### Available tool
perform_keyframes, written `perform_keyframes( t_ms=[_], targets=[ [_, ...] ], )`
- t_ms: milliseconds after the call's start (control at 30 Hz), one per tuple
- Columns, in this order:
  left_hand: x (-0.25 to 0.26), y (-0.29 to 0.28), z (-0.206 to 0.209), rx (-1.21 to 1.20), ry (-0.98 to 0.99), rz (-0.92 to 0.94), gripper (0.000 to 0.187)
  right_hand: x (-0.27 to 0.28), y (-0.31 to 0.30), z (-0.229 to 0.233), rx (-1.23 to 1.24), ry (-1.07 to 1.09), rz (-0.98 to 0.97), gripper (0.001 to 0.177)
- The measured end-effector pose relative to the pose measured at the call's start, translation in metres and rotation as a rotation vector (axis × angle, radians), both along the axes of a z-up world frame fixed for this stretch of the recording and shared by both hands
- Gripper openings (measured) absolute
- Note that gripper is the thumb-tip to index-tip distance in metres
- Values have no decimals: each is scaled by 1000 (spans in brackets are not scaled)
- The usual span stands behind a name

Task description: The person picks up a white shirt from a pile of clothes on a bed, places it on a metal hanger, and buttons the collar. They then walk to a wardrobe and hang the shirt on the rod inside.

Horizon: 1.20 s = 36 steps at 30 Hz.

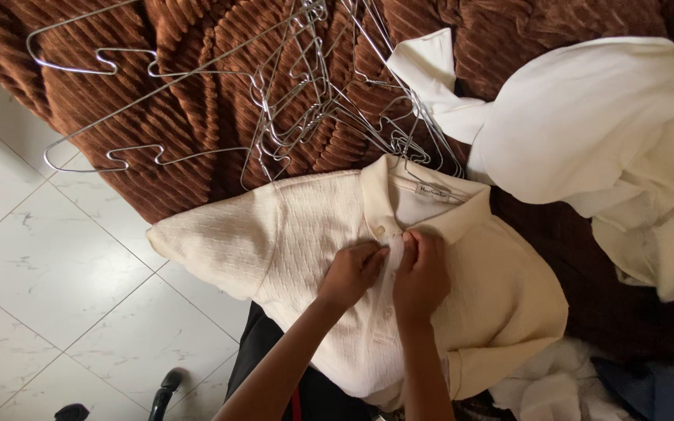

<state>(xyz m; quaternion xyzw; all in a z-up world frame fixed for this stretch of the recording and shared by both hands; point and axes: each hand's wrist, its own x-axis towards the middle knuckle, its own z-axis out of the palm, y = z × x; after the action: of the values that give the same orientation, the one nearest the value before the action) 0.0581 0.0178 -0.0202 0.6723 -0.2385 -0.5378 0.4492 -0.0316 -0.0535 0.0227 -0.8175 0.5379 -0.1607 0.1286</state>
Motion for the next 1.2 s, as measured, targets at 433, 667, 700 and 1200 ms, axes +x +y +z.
perform_keyframes(
  t_ms=[433,667,700,1200],
  targets=[
    [27,49,1,-56,-272,60,18,-11,-84,4,13,-213,57,14],
    [40,69,4,31,-477,147,17,39,-111,-26,319,-125,343,24],
    [43,78,3,135,-495,147,19,42,-108,-28,370,-62,302,26],
    [54,196,-76,169,0,972,46,17,-61,48,304,-215,364,19]
  ],
)
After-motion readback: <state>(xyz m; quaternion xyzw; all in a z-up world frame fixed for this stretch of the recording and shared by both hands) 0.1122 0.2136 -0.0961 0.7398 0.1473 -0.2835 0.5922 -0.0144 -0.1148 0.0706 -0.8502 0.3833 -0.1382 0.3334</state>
